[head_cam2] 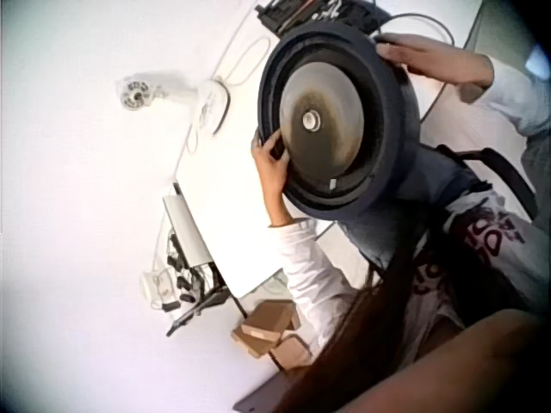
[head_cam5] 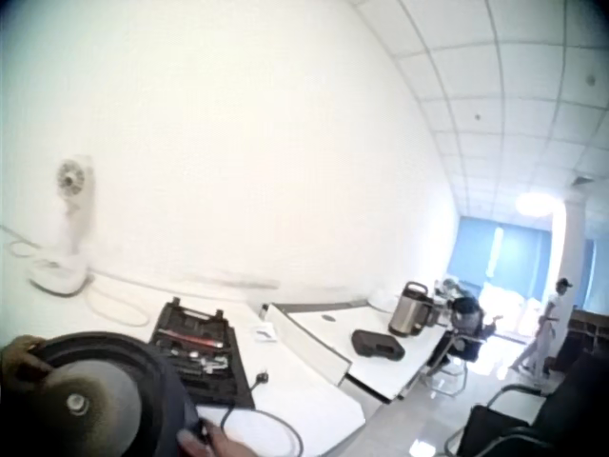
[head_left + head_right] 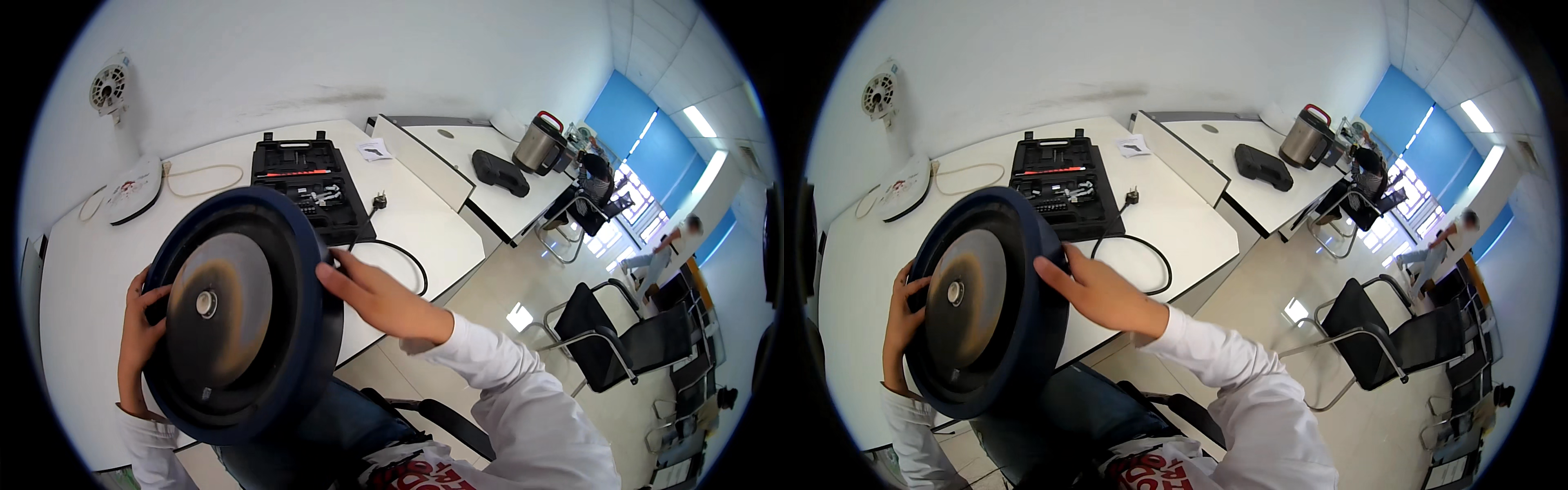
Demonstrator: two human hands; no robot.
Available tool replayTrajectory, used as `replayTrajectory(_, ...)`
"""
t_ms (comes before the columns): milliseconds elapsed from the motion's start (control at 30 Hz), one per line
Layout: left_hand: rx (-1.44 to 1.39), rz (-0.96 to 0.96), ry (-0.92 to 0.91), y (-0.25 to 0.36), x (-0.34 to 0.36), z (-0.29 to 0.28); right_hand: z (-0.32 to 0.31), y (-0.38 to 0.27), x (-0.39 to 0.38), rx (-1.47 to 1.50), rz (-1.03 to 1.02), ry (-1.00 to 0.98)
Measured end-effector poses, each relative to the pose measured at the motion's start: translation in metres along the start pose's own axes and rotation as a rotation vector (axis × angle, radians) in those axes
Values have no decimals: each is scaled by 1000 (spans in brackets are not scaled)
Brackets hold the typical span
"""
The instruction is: The person holds a large speaker cone and uses a small metal tool to pry and adjust the rubber surround along the edge. They repeatedly rotate the speaker and work around the circumference, occasionally placing the tool on the table and repositioning the speaker.
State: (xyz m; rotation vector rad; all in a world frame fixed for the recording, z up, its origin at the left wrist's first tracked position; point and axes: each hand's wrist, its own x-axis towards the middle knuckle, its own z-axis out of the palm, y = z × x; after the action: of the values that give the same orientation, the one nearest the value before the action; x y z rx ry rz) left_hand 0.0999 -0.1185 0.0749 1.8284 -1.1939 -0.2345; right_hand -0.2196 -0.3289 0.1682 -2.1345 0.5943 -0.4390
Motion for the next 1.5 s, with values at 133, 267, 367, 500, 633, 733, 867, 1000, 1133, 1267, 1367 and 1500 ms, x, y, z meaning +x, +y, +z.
replayTrajectory(133,-97,4,104,-22,-11,0,-4,-43,21,-176,-59,2)
replayTrajectory(267,-211,-10,140,-34,-13,-1,9,-61,42,-196,-182,129)
replayTrajectory(367,-174,-53,146,-29,-14,0,6,-77,42,-185,-91,67)
replayTrajectory(500,-236,-75,123,-32,-12,-3,13,-88,51,-331,-217,149)
replayTrajectory(633,-303,-104,209,-32,-15,-1,21,-94,63,-270,-197,162)
replayTrajectory(733,-203,-123,164,-26,-13,-3,23,-91,72,-252,-259,194)
replayTrajectory(867,-353,-167,129,-16,-6,-5,18,-84,90,-257,-222,192)
replayTrajectory(1000,-184,-89,185,-32,-9,-6,21,-80,91,-281,-259,225)
replayTrajectory(1133,-141,-69,240,-34,-7,-3,20,-76,93,-267,-254,231)
replayTrajectory(1267,-398,-192,100,-30,-5,-8,19,-72,85,-249,-226,236)
replayTrajectory(1367,-167,-89,218,-33,-6,-4,19,-69,82,-262,-247,235)
replayTrajectory(1500,34,-8,328,-20,-6,-2,15,-75,82,-284,-223,190)
